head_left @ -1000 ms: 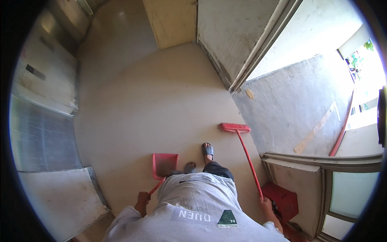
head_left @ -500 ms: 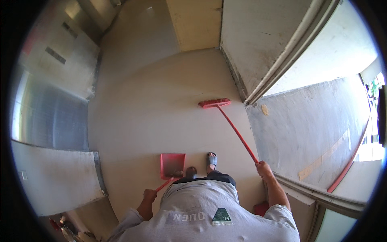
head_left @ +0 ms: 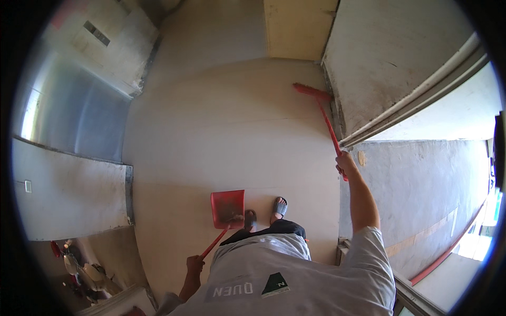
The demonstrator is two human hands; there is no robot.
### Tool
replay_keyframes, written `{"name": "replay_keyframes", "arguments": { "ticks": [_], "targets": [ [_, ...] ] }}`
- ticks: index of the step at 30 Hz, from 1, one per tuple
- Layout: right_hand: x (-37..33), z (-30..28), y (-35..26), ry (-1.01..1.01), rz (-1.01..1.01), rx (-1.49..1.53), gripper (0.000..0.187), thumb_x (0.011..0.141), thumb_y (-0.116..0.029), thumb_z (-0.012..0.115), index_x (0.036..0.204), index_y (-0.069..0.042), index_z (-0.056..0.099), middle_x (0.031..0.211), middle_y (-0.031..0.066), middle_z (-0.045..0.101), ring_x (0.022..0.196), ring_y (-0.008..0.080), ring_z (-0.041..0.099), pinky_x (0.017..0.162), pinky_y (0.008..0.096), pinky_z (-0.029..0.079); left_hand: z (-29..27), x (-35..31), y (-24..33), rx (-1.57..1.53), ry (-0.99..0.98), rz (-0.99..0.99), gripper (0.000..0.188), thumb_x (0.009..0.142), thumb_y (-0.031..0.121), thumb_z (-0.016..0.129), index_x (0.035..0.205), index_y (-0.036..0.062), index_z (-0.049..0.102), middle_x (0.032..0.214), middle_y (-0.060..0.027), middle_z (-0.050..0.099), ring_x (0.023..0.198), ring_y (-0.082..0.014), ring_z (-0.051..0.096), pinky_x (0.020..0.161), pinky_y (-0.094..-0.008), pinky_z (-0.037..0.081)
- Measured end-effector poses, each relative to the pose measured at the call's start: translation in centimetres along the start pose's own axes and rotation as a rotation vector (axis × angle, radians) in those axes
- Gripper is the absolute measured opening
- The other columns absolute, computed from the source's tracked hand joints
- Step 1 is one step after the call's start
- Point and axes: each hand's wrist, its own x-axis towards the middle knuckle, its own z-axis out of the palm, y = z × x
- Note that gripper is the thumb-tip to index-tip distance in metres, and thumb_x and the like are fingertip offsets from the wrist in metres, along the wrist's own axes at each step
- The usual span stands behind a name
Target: The person sweeps debris from a concrete floor into a dustpan and moves through hallway areas while continuing to sweep.
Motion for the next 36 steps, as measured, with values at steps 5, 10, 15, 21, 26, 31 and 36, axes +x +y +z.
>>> {"name": "replay_keyframes", "arguments": {
  "ticks": [5,10,15,21,26,31,36],
  "targets": [
    [3.5,7.7,1.1,-0.026,0.052,-0.030,0.002,0.083,-0.005,0.046,0.085,-0.004,0.047,0.050,0.0107,0.050,0.035,0.0231,0.051,0.030,0.0396,0.039,-0.7,0.0,-2.2,-0.072,0.084,-0.009,0.029,0.080,0.020,0.058,0.061,-0.0016,0.061,0.052,-0.0094,0.056,0.041,-0.0163,0.051,0.040,-0.0347,0.041],
    [-5.1,13.8,9.2,0.022,-0.016,-0.307,0.034,0.080,-0.006,0.048,0.114,-0.002,0.039,0.071,0.0204,0.060,0.053,0.0310,0.062,0.041,0.0428,0.049,1.8,4.0,-8.4,0.018,0.181,0.089,0.031,0.080,0.017,0.056,0.058,-0.0044,0.057,0.053,-0.0170,0.055,0.048,-0.0251,0.057,0.049,-0.0408,0.044],
    [-21.1,12.9,5.3,-0.128,0.173,-0.437,0.032,0.083,-0.008,0.046,0.115,-0.005,0.044,0.072,0.0198,0.060,0.052,0.0324,0.060,0.040,0.0433,0.046,0.9,8.3,-11.0,0.438,0.215,0.473,0.030,0.079,0.019,0.056,0.061,-0.0048,0.059,0.057,-0.0223,0.057,0.052,-0.0356,0.056,0.055,-0.0456,0.045],
    [-26.9,11.3,1.9,-0.202,0.031,-0.614,0.051,0.085,-0.017,0.047,0.135,-0.011,0.037,0.077,0.0224,0.064,0.065,0.0378,0.065,0.056,0.0473,0.052,-0.7,11.5,-10.6,0.263,0.158,0.325,0.031,0.078,0.022,0.055,0.062,-0.0038,0.062,0.056,-0.0224,0.058,0.053,-0.0362,0.058,0.055,-0.0473,0.044],
    [-24.8,14.8,-3.7,-0.368,-0.106,-0.902,0.057,0.091,-0.031,0.048,0.143,-0.017,0.030,0.089,0.0258,0.065,0.084,0.0410,0.065,0.072,0.0494,0.051,-0.4,12.6,-11.5,0.213,0.136,0.321,0.031,0.078,0.020,0.056,0.059,-0.0044,0.060,0.050,-0.0182,0.054,0.047,-0.0290,0.056,0.051,-0.0456,0.043],
    [-20.2,22.2,-10.7,-0.541,-0.413,-1.091,0.051,0.092,-0.034,0.050,0.138,-0.019,0.034,0.092,0.0184,0.067,0.088,0.0356,0.066,0.074,0.0506,0.050,-1.0,10.4,-10.4,-0.007,0.078,0.362,0.029,0.079,0.018,0.056,0.057,-0.0010,0.058,0.047,-0.0107,0.052,0.040,-0.0201,0.052,0.042,-0.0397,0.040],
    [-15.5,29.8,-14.6,-0.672,-0.520,-1.274,0.048,0.086,-0.026,0.055,0.132,-0.020,0.043,0.100,0.0106,0.067,0.093,0.0299,0.065,0.072,0.0460,0.053,-1.3,9.7,-10.9,0.024,0.082,0.464,0.028,0.081,0.016,0.055,0.058,0.0007,0.060,0.047,-0.0083,0.054,0.038,-0.0189,0.051,0.038,-0.0367,0.039]
  ]
}}
